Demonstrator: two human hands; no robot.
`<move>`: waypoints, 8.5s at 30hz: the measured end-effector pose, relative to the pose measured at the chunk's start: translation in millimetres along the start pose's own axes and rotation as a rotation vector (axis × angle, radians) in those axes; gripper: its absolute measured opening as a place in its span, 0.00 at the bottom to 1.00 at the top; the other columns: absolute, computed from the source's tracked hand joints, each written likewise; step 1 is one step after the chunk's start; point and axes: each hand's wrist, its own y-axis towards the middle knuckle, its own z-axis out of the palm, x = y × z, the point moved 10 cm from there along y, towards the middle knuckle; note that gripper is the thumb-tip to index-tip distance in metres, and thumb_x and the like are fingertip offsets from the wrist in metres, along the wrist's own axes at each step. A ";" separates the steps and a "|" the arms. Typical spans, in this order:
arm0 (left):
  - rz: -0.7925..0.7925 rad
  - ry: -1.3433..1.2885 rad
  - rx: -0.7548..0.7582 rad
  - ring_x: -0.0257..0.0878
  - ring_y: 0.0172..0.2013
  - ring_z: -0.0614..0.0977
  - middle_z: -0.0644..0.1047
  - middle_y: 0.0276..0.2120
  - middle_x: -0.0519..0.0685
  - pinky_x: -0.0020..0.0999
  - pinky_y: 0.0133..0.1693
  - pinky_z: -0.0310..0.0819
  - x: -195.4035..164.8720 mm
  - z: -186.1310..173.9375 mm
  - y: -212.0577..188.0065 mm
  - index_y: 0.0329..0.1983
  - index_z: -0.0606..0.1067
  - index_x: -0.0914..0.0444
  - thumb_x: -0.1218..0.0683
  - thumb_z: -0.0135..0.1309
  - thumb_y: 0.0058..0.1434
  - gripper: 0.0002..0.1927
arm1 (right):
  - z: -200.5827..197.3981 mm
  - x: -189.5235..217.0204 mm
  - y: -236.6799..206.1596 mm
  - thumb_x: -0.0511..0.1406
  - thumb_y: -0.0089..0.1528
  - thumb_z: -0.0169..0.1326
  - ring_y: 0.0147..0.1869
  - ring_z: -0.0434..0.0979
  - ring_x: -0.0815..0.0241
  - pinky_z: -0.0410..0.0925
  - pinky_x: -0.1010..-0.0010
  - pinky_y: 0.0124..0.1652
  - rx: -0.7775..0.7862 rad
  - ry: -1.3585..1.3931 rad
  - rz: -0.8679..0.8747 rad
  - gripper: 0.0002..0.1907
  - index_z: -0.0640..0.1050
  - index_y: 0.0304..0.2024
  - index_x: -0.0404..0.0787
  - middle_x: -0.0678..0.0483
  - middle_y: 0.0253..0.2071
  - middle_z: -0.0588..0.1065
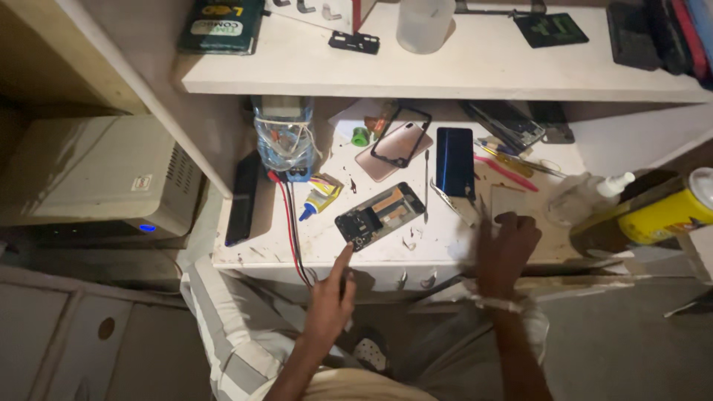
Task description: The person works at a repair bench on a smartphone. They handle the opened phone body, manipulate the internal battery and components, use a tool on the internals, then align and press the back cover onto the phone and press along its edges to close it, finally placing the phone on the bench.
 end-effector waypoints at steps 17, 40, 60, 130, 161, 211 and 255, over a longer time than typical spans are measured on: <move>0.136 -0.101 -0.131 0.55 0.33 0.81 0.79 0.32 0.59 0.47 0.38 0.74 3.2 -6.3 0.0 0.68 0.69 0.55 0.60 0.53 0.64 0.27 | 88.7 187.5 30.3 0.34 0.49 0.68 0.70 0.62 0.53 0.54 0.48 0.65 0.997 0.222 -0.767 0.38 0.70 0.62 0.48 0.56 0.60 0.68; -0.490 -1.310 0.147 0.52 0.44 0.85 0.80 0.47 0.61 0.50 0.45 0.85 25.7 26.2 -16.1 0.59 0.63 0.71 0.60 0.55 0.62 0.24 | 2.0 180.3 -25.9 0.40 0.54 0.67 0.54 0.74 0.49 0.68 0.59 0.52 0.677 0.647 -0.446 0.28 0.74 0.51 0.32 0.44 0.49 0.73; -0.790 -1.214 0.145 0.51 0.39 0.85 0.78 0.44 0.59 0.49 0.40 0.85 40.4 15.8 -79.8 0.55 0.64 0.68 0.63 0.54 0.56 0.23 | 88.2 122.1 -1.0 0.34 0.69 0.46 0.43 0.74 0.55 0.71 0.65 0.46 0.694 0.597 -0.174 0.19 0.74 0.62 0.36 0.49 0.47 0.74; -0.554 -1.267 0.215 0.49 0.36 0.84 0.82 0.39 0.57 0.48 0.36 0.82 52.9 23.8 -69.7 0.46 0.75 0.72 0.61 0.52 0.59 0.13 | 42.0 46.5 -30.2 0.41 0.69 0.51 0.76 0.56 0.26 0.54 0.42 0.70 0.434 0.148 -0.120 0.24 0.72 0.62 0.31 0.27 0.70 0.60; -0.546 -1.234 0.376 0.48 0.31 0.84 0.80 0.34 0.56 0.44 0.30 0.80 62.5 50.3 -69.3 0.45 0.74 0.69 0.62 0.53 0.57 0.13 | 46.5 193.3 -23.2 0.38 0.70 0.50 0.71 0.71 0.43 0.62 0.53 0.70 0.489 0.510 -0.666 0.20 0.74 0.61 0.33 0.38 0.65 0.71; -0.521 -1.196 0.405 0.45 0.29 0.84 0.81 0.33 0.55 0.40 0.29 0.81 55.3 52.8 -63.5 0.46 0.74 0.71 0.63 0.53 0.57 0.14 | 82.4 175.9 -1.4 0.47 0.70 0.45 0.74 0.64 0.42 0.55 0.53 0.71 0.581 0.330 -0.570 0.31 0.70 0.63 0.27 0.34 0.68 0.66; -0.655 -1.018 0.317 0.35 0.24 0.75 0.77 0.26 0.45 0.34 0.26 0.75 70.8 54.8 -63.6 0.40 0.76 0.67 0.60 0.55 0.55 0.10 | 18.5 64.2 33.3 0.35 0.68 0.50 0.71 0.68 0.36 0.59 0.46 0.69 0.287 0.105 -0.380 0.25 0.69 0.63 0.22 0.30 0.64 0.69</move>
